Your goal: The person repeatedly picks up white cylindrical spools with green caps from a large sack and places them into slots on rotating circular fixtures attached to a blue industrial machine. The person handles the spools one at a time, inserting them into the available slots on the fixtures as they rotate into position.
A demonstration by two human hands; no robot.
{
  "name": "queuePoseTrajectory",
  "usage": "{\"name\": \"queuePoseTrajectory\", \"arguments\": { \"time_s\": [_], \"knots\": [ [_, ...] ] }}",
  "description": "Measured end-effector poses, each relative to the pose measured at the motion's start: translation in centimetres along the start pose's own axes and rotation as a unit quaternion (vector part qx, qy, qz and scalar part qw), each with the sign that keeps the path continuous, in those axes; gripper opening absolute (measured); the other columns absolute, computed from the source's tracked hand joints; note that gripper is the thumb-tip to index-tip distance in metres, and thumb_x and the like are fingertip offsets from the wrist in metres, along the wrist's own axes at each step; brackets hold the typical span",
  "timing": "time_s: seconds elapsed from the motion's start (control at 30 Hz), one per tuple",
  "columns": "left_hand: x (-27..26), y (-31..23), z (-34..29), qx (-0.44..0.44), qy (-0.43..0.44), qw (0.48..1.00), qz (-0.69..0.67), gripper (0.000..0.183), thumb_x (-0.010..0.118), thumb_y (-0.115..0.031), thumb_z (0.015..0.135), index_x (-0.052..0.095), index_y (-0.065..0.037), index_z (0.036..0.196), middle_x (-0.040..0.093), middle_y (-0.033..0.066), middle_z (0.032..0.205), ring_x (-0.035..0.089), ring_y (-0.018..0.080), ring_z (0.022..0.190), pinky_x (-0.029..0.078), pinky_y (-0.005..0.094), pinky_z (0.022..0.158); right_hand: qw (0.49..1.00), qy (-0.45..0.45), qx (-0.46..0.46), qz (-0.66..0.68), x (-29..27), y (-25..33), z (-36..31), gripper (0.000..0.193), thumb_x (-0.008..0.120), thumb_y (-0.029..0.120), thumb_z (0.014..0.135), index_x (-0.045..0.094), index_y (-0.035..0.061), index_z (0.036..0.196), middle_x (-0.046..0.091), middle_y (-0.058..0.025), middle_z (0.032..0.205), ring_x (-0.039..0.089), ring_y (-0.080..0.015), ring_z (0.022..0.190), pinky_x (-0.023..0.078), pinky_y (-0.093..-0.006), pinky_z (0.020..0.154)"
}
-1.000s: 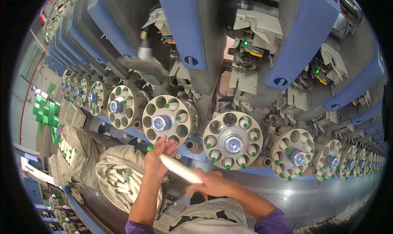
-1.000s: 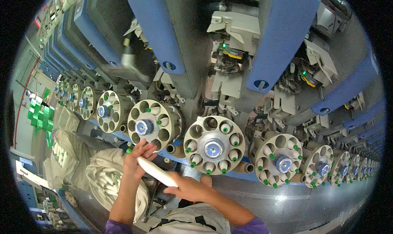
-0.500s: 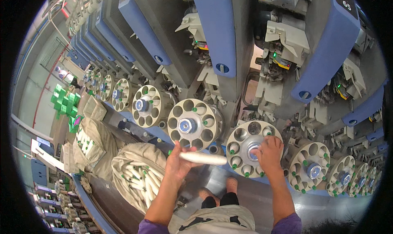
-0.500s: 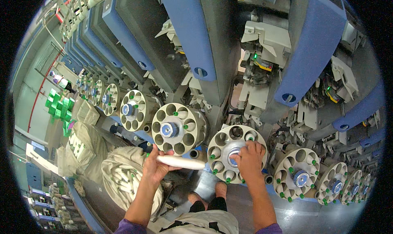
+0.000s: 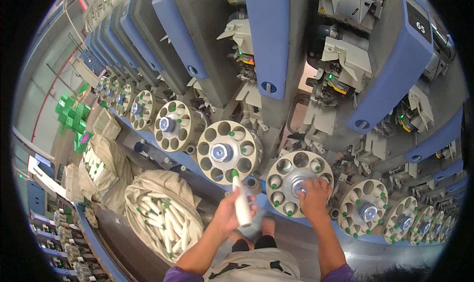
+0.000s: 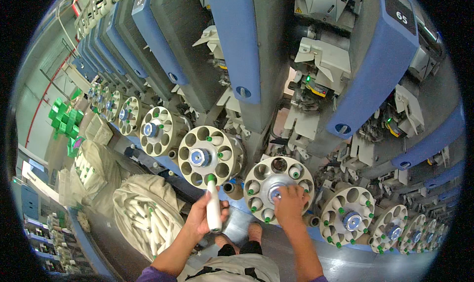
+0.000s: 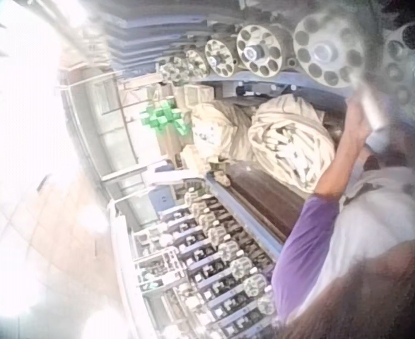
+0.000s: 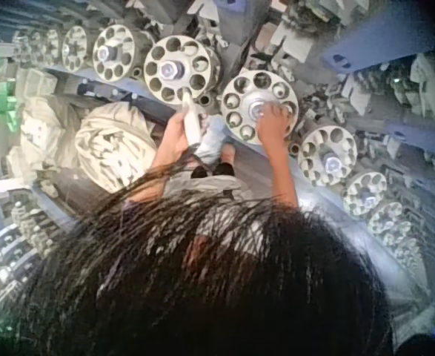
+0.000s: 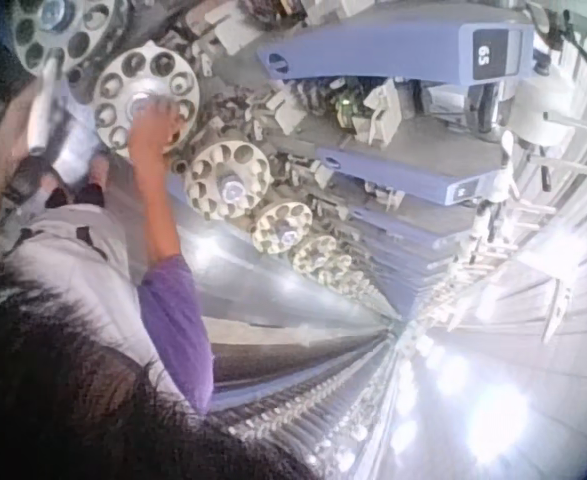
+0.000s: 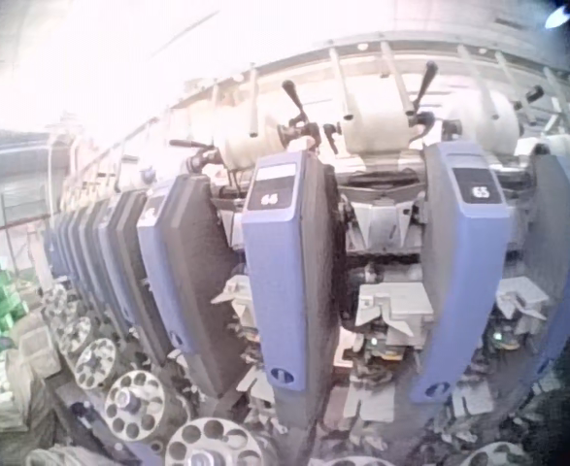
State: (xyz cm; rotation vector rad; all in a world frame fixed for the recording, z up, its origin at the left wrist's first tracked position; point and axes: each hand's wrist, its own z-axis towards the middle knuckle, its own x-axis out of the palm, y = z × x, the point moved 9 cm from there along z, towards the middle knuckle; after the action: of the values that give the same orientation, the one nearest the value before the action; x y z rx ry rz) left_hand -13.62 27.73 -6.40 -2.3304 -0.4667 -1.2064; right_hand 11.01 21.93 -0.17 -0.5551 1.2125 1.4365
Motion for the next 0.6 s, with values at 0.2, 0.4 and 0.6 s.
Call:
{"name": "queuePoseTrajectory", "arguments": {
  "time_s": [0.2, 0.4, 0.6],
  "knots": [
    [-1.9, 2.0, -2.9, -0.066, -0.024, 0.905, 0.419, 0.068, 0.072, -0.007, 0.088, 0.042, -0.003, 0.149, 0.064, 0.0073, 0.095, 0.064, 0.0171, 0.066, 0.053, 0.0309, 0.058, 0.96, 0.089, -0.08, 0.253, -1.7, 5.5, 0.2, 0.044, 0.081, 0.039, 0.081, 0.076, 0.0196, 0.121, 0.061, 0.0015, 0.091, 0.055, -0.0219, 0.096, 0.03, -0.0434, 0.092],
    [-1.6, 4.6, -6.2, -0.191, 0.053, 0.88, 0.432, 0.046, 0.071, -0.009, 0.083, 0.056, 0.002, 0.125, 0.068, 0.0079, 0.093, 0.064, 0.0139, 0.064, 0.052, 0.0272, 0.057, 0.922, 0.137, -0.151, 0.33, 0.3, 8.6, -1.5, 0.028, 0.085, 0.038, 0.077, 0.085, 0.0255, 0.103, 0.062, 0.0059, 0.084, 0.05, -0.0195, 0.088, 0.028, -0.0394, 0.089],
    [-4.5, 5.4, -10.0, -0.197, 0.097, 0.858, 0.464, 0.045, 0.071, -0.017, 0.087, 0.057, -0.001, 0.127, 0.063, 0.0055, 0.087, 0.061, 0.0111, 0.064, 0.05, 0.0272, 0.057, 0.965, 0.094, -0.127, 0.208, 2.8, 10.2, -6.6, 0.005, 0.073, 0.022, 0.087, 0.074, 0.0205, 0.083, 0.057, -0.0009, 0.09, 0.051, -0.0249, 0.097, 0.027, -0.0457, 0.088]
  ]
}}
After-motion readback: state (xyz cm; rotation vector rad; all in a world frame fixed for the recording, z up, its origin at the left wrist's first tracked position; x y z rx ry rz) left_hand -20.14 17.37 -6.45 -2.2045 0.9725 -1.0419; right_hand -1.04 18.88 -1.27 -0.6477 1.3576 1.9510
